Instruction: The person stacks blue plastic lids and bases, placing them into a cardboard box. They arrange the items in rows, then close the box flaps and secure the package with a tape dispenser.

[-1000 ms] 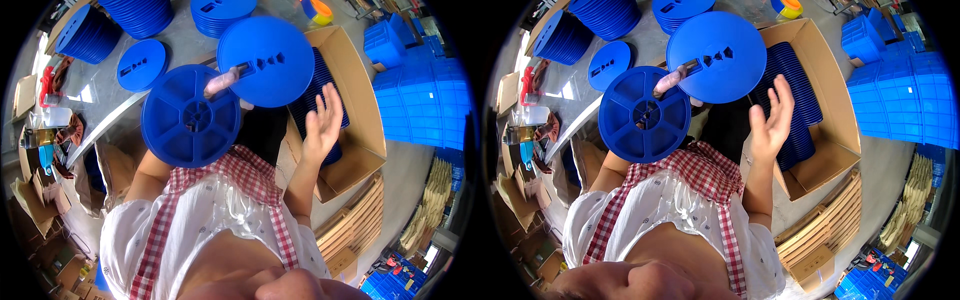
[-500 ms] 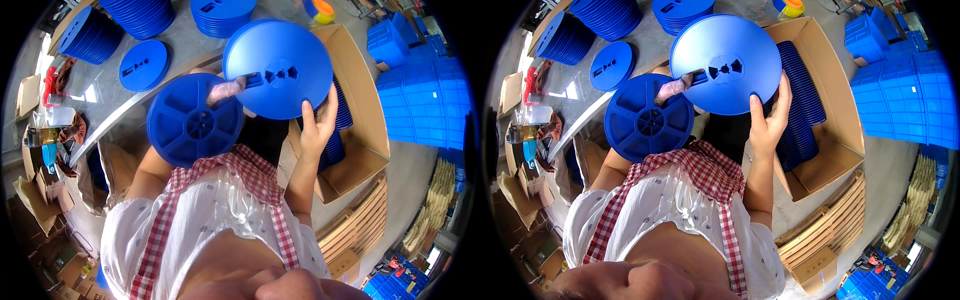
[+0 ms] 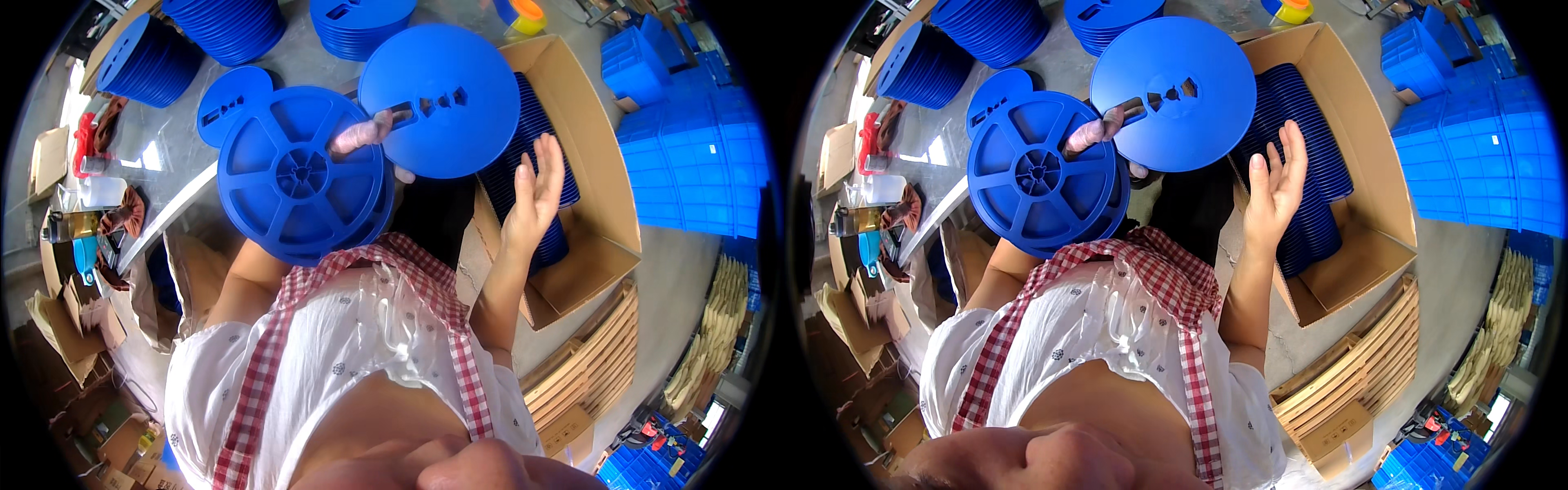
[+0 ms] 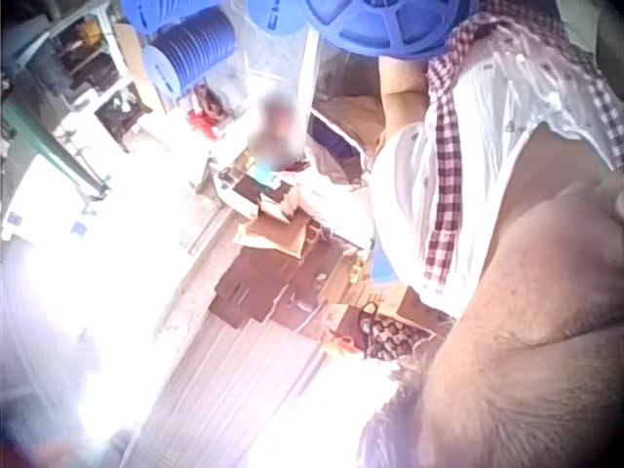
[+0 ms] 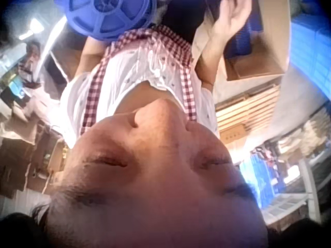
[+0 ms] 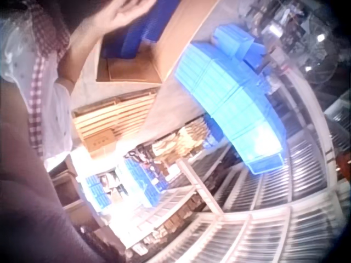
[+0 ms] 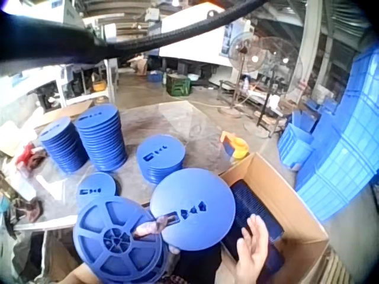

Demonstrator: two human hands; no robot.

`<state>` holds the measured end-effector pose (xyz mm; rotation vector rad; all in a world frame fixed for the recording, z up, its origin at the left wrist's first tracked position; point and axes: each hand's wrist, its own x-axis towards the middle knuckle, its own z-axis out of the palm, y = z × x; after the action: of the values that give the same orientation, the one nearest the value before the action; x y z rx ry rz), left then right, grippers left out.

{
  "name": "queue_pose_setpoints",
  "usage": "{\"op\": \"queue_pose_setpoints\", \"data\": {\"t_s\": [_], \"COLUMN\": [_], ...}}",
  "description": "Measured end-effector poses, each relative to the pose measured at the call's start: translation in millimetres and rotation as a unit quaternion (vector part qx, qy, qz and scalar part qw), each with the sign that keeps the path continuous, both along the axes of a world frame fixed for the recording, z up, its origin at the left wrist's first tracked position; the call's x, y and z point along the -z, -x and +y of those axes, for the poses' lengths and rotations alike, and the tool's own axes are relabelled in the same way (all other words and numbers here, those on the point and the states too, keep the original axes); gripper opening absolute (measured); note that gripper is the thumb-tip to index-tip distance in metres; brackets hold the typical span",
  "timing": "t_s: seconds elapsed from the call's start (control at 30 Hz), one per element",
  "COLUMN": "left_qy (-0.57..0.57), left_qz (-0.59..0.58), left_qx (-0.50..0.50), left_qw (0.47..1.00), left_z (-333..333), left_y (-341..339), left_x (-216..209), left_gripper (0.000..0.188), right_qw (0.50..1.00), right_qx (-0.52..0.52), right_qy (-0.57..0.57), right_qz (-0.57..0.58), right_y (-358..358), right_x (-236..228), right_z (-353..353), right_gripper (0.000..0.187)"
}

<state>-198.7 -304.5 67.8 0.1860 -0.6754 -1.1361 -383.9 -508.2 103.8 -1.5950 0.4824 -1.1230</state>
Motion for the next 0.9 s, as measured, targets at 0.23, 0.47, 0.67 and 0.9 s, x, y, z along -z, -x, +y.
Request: {"op": "queue_pose_setpoints", "data": {"t_s": [0.23, 0.47, 0.67, 0.9], "left_qy": [0.002, 0.000, 0.010, 0.011], "left_qz": [-0.001, 0.001, -0.024, -0.010], "left_qx": [-0.004, -0.003, -0.014, 0.005], "left_qw": [1.000, 1.000, 1.000, 1.000], "left_z": [3.3, 0.6, -0.4, -8.5], "left_y": [-0.1, -1.7, -4.0, -5.2], "left_x": [1.9, 6.2, 0.3, -0.1], "left_gripper": [0.054, 0.054, 0.057, 0.053], "right_qw": [0.998, 0.906, 0.993, 0.990], "right_qx": [-0.034, -0.289, -0.043, -0.075], "right_qy": [0.048, 0.298, 0.012, -0.111], "right_qz": [0.027, -0.083, -0.106, -0.033], "right_y": [-7.2, -1.3, 2.1, -5.2], "right_x": [8.9, -37.7, -17.9, 12.7], "right_z": [3.6, 73.1, 26.5, 5.7], "right_gripper": [0.056, 0.046, 0.053, 0.053]}}
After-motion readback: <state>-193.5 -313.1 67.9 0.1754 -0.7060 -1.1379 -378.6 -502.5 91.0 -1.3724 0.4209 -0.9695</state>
